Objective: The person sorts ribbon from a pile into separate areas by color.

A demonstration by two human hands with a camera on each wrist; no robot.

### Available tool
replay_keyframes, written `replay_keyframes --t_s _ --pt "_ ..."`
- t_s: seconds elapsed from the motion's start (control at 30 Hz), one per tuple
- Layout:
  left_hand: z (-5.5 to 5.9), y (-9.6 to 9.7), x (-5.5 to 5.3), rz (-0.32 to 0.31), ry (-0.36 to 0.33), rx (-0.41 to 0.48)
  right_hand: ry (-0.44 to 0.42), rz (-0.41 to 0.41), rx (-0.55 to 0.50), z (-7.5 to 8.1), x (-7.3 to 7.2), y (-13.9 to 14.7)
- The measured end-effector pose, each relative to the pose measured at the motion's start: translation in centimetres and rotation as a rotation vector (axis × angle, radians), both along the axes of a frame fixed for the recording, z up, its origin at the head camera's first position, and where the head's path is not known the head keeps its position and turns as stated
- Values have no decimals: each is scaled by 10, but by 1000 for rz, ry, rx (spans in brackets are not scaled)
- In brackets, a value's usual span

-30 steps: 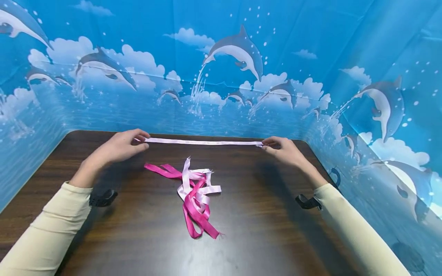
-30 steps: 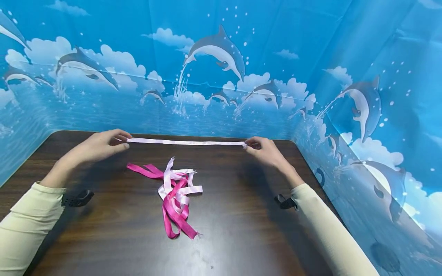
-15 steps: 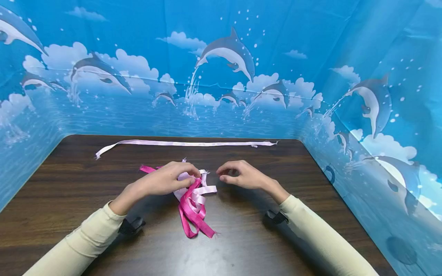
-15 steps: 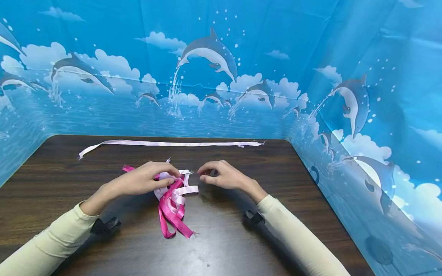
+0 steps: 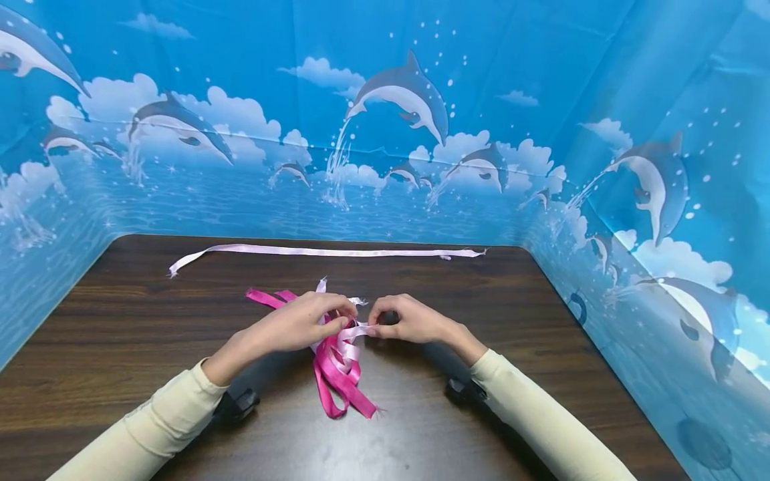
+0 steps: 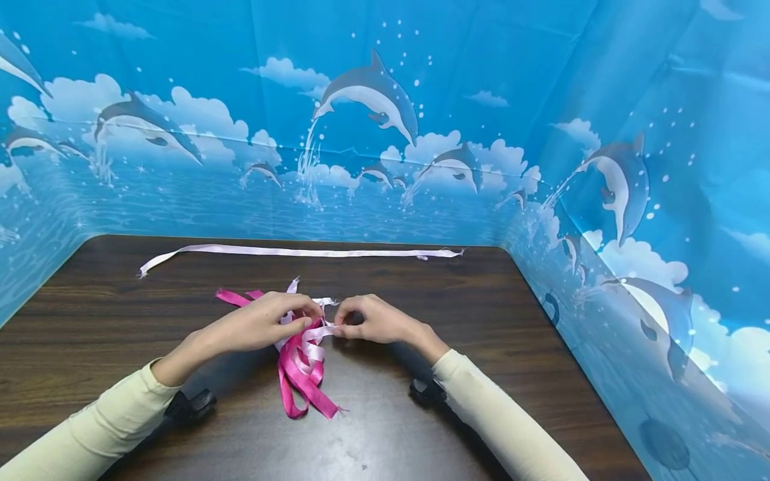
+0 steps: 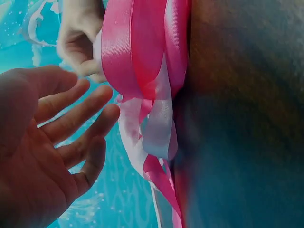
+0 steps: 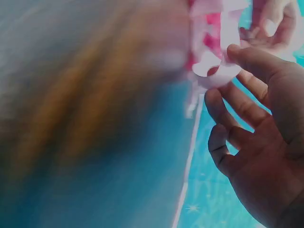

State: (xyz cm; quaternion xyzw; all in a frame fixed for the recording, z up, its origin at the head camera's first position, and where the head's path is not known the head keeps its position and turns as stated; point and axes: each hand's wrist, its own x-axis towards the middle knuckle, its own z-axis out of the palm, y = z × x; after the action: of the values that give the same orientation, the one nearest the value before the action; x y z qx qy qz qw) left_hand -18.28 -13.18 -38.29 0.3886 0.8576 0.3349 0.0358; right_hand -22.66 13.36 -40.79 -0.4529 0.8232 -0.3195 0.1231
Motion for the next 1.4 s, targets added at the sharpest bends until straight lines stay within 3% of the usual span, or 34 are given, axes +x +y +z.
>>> replay_keyframes --t_s 0.2,0.33,0.43,0.67,0.77,0.9,1.07,1.23,1.4 --pt "2 7 10 75 -26 -8 -88 8 -45 25 5 2" --pt "6 12 18 112 7 -11 -125 11 -71 44 7 3" --pt "9 16 23 133 50 8 -109 -5 -93 56 9 2" --pt "18 26 34 216 48 113 -44 -36 -124 82 16 -1" --pt "22 26 35 214 -30 210 -12 -53 -145 92 19 0" --pt "30 19 34 140 -218 324 -31 -74 -206 103 18 4" --pt "38 10 31 28 -403 392 -209 -46 -352 110 17 17" --pt "42 0 27 0 -471 417 -348 -31 -515 109 16 33" --pt "47 -14 27 30 -464 394 -401 -58 -631 107 14 50"
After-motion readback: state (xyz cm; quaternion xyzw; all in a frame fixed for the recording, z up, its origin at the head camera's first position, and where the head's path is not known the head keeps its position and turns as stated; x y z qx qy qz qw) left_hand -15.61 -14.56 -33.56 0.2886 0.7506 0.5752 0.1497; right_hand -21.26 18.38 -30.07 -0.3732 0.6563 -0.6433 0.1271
